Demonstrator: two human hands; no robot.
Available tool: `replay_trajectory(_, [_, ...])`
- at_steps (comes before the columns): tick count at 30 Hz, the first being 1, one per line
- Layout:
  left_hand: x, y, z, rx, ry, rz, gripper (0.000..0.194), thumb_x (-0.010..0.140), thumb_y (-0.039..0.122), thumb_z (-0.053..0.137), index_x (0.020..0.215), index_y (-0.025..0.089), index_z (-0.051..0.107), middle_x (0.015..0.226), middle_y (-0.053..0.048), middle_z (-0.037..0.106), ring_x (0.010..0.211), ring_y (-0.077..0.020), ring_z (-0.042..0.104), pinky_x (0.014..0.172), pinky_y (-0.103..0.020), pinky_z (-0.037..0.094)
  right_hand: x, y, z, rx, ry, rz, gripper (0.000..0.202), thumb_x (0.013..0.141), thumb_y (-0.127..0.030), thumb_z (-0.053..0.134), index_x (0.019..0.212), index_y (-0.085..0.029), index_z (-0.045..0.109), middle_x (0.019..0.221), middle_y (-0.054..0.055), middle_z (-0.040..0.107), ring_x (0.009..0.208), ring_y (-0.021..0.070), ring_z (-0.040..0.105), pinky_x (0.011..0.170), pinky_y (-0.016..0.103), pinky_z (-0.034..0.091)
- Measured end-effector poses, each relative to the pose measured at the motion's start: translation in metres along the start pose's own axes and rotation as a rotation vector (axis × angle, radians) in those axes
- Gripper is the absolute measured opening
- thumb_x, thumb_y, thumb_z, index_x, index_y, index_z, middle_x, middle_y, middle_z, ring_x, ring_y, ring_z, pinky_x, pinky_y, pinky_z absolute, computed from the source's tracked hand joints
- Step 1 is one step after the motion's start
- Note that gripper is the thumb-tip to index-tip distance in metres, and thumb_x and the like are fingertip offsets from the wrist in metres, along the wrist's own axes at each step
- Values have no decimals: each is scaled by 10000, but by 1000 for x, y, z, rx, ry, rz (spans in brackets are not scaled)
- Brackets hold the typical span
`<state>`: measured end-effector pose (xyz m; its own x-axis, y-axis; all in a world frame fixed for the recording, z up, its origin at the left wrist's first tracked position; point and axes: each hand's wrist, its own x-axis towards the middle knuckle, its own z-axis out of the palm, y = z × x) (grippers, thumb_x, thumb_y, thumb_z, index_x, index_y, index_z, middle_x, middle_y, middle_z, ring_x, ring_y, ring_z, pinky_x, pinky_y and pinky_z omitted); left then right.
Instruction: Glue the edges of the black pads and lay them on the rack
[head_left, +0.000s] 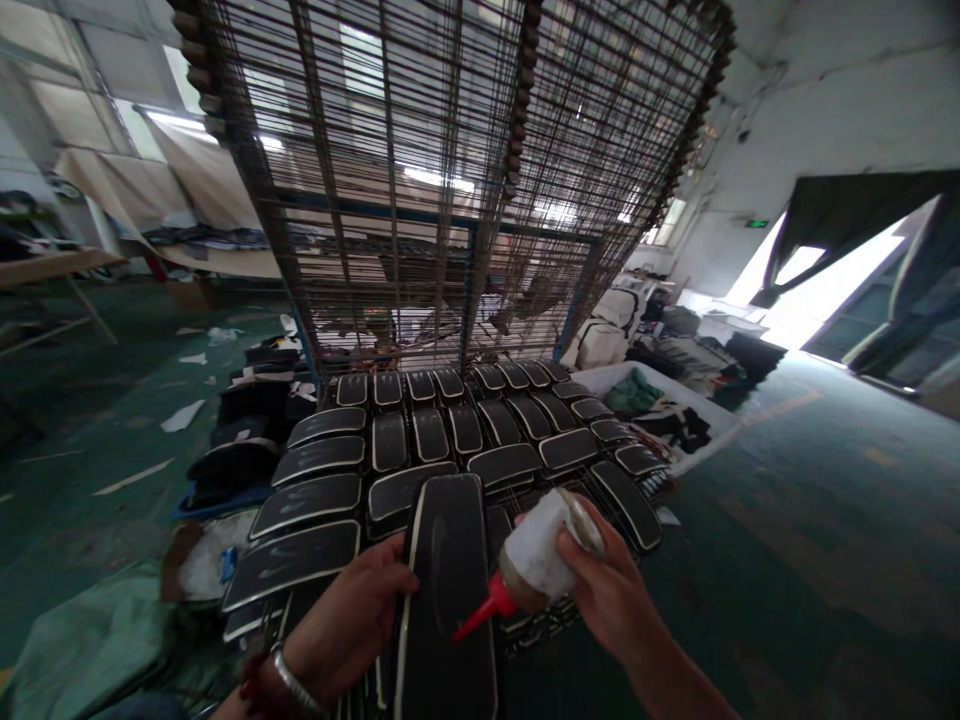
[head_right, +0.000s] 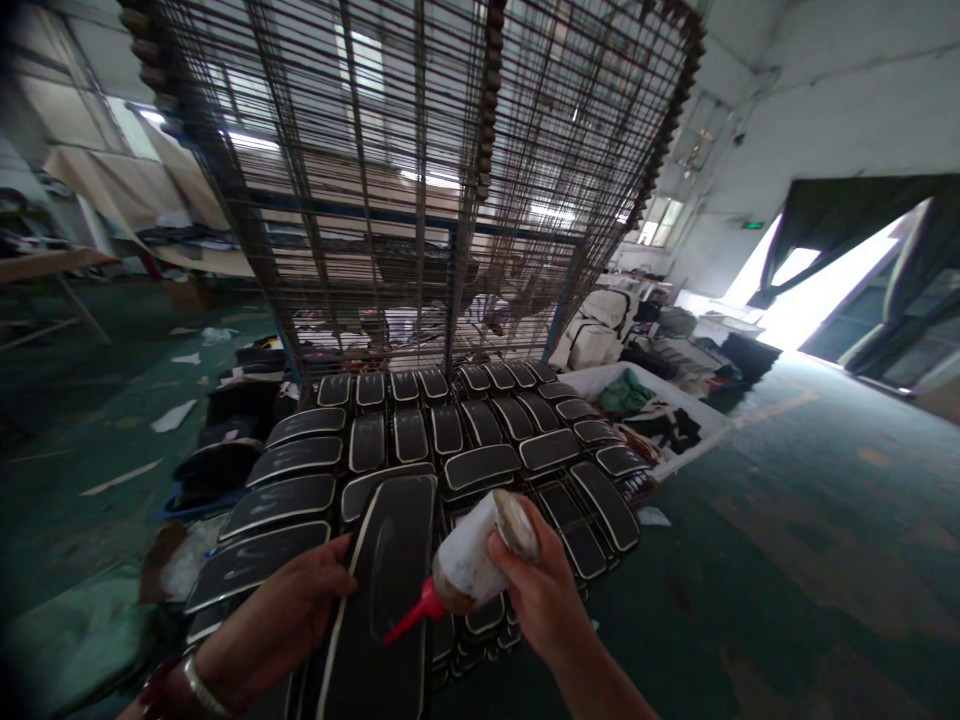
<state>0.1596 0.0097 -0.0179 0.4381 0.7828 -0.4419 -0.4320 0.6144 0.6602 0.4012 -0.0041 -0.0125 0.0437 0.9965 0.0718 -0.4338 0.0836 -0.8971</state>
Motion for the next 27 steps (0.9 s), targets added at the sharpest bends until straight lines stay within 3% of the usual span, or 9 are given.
replay_trajectory(5, [-2, 0, 4, -23, -26, -39, 707, 658, -34, 554, 1338, 159, 537, 879, -96, 790, 825, -270, 749, 761, -365, 574, 15, -11, -9, -92, 84, -260, 400, 782, -337, 813, 1120, -224, 631, 1071, 100, 702, 981, 288, 641, 845, 400, 517])
replay_trajectory(8, [-2, -1, 7, -32, -40, -53, 711, 644, -28, 560, 1330, 161, 544, 846, -91, 790, 814, -278, 751, 759, -375, 576, 15, -4, -11, -109, 79, -318, 411, 787, -356, 810, 1130, -235, 617, 1103, 99, 691, 1002, 291, 634, 851, 407, 513])
replay_trajectory(12, [4, -2, 5, -1, -21, -27, 673, 651, -31, 565, 1296, 160, 560, 842, -83, 791, 819, -272, 753, 768, -370, 578, -4, 15, -16, -4, 87, -122, 455, 769, -344, 835, 1153, -202, 636, 1074, 118, 705, 968, 290, 652, 809, 386, 533])
replay_trajectory(16, [13, -3, 1, 33, 81, -24, 575, 649, -32, 584, 1190, 162, 612, 852, -71, 793, 825, -262, 755, 775, -361, 584, -17, 26, -33, 329, 280, 246, 404, 742, -275, 865, 1068, -125, 677, 937, 116, 733, 837, 246, 687, 712, 321, 560])
replay_trajectory(19, [28, -7, -3, 37, 119, -4, 495, 638, -35, 600, 1088, 164, 644, 904, -70, 792, 877, -258, 748, 798, -351, 583, -17, 17, -65, 678, 510, 313, 273, 782, -201, 808, 1012, -135, 677, 916, 116, 732, 751, 236, 694, 524, 265, 532])
replay_trajectory(22, [56, -23, -4, 33, 179, 6, 477, 639, -34, 602, 1070, 169, 634, 949, -71, 786, 933, -262, 737, 816, -354, 581, -26, -4, -115, 917, 757, 166, 217, 859, -230, 700, 1065, -177, 659, 1000, 108, 719, 878, 261, 693, 509, 258, 539])
replay_trajectory(24, [83, -42, 0, 42, 207, -21, 480, 665, -19, 595, 1101, 183, 609, 964, -70, 780, 958, -261, 729, 812, -351, 578, -45, -18, -157, 948, 847, 30, 236, 895, -291, 644, 1117, -211, 646, 1042, 91, 706, 964, 264, 676, 480, 240, 527])
replay_trajectory(27, [129, -83, 19, 88, 176, -136, 427, 750, 42, 569, 1138, 221, 578, 966, -67, 768, 972, -254, 718, 777, -344, 574, -91, -32, -223, 848, 1013, -82, 267, 905, -274, 578, 1164, -221, 618, 1095, 97, 684, 934, 227, 685, 428, 226, 513])
